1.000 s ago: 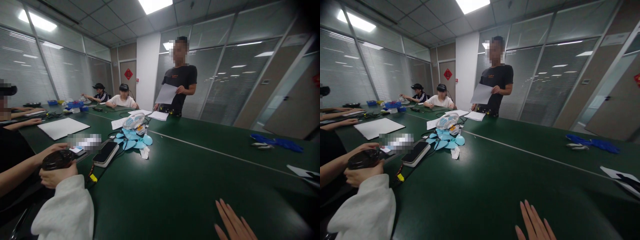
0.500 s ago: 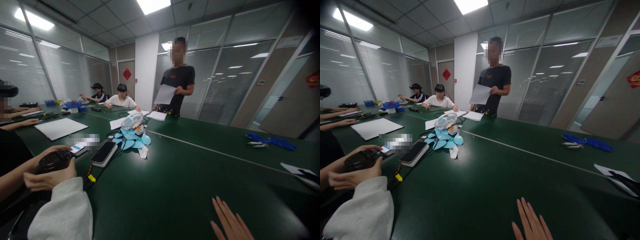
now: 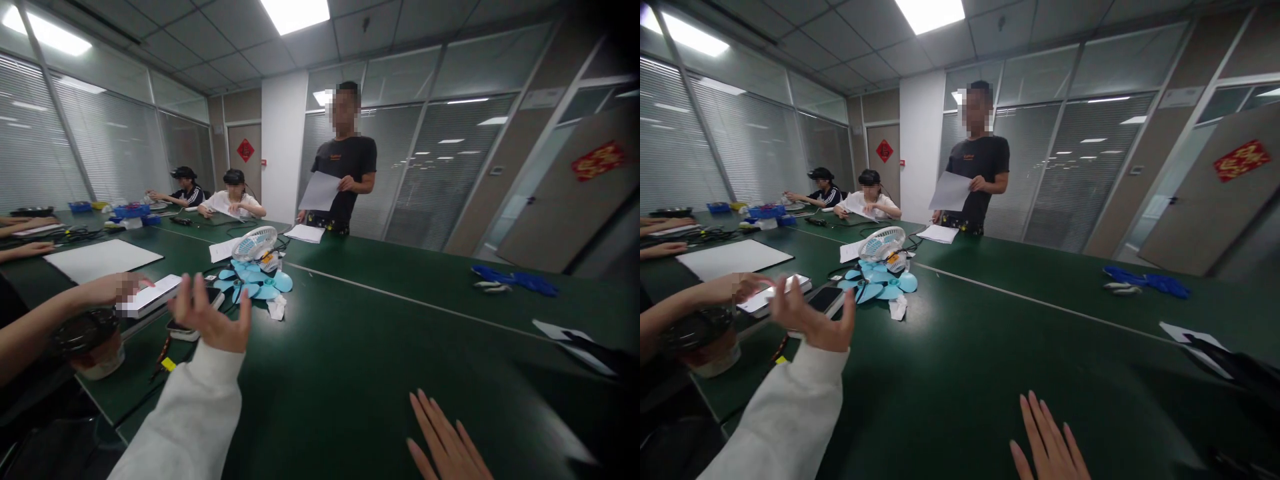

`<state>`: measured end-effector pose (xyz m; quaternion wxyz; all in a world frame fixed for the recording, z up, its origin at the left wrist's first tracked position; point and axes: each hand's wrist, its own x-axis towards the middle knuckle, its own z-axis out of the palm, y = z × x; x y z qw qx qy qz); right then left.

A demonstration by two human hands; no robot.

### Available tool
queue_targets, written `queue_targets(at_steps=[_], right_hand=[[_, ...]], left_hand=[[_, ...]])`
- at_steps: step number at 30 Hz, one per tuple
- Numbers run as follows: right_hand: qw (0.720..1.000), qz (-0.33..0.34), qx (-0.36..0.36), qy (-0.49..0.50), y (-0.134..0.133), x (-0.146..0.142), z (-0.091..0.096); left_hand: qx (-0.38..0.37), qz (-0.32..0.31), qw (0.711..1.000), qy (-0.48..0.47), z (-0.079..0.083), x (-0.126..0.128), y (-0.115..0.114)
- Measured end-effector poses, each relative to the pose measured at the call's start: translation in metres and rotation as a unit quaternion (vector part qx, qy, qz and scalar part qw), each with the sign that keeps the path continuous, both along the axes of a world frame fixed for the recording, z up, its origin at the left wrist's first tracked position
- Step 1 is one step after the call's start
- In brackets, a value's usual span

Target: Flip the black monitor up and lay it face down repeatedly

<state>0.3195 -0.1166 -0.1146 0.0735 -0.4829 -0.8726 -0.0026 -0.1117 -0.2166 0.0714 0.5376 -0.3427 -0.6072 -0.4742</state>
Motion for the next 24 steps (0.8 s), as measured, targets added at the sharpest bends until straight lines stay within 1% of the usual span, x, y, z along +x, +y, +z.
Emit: queue_targets(at_steps=[1,2,3,4,5,7,8,10,11,13,15,17,19,22,24], right_hand=[[1.000,-0.002,0.008,0.001,-0.001,-0.003,0.004],[1.000,-0.002,0.021,0.003,-0.003,-0.007,0.008],[0.999,0.004,0.037,0.005,-0.005,-0.012,0.013],[0.998,0.013,0.057,0.009,-0.008,-0.017,0.019],[0.996,0.025,0.080,0.014,-0.010,-0.024,0.024],[0.992,0.063,0.109,0.016,-0.013,-0.035,0.031],[0.989,0.084,0.117,0.016,-0.014,-0.039,0.033],[0.986,0.125,0.111,0.010,-0.013,-0.043,0.032],[0.985,0.138,0.102,0.006,-0.011,-0.043,0.030],[0.986,0.149,0.081,0.001,-0.007,-0.042,0.026],[0.987,0.145,0.070,-0.003,-0.003,-0.041,0.024],[0.985,0.152,0.081,-0.008,0.001,-0.040,0.024],[0.979,0.164,0.119,-0.011,0.004,-0.041,0.024],[0.967,0.173,0.188,-0.008,0.008,-0.042,0.021],[0.963,0.172,0.208,-0.011,0.010,-0.042,0.018]], left_hand=[[-0.027,-0.050,0.998,0.014,-0.004,0.016,0.016],[-0.075,-0.111,0.991,0.009,-0.010,0.033,0.031],[-0.149,-0.178,0.973,0.006,-0.017,0.050,0.043],[-0.217,-0.238,0.947,0.010,-0.026,0.066,0.053],[-0.288,-0.286,0.914,0.017,-0.035,0.081,0.061],[-0.408,-0.364,0.836,0.038,-0.058,0.105,0.070],[-0.451,-0.394,0.800,0.046,-0.069,0.114,0.073],[-0.515,-0.442,0.733,0.056,-0.090,0.126,0.076],[-0.537,-0.461,0.704,0.056,-0.098,0.129,0.078],[-0.567,-0.488,0.662,0.049,-0.111,0.132,0.081],[-0.586,-0.502,0.635,0.045,-0.118,0.133,0.084],[-0.601,-0.505,0.619,0.044,-0.121,0.134,0.086],[-0.609,-0.501,0.613,0.039,-0.123,0.135,0.086],[-0.614,-0.495,0.615,0.029,-0.123,0.137,0.086],[-0.616,-0.495,0.612,0.027,-0.122,0.137,0.086]])
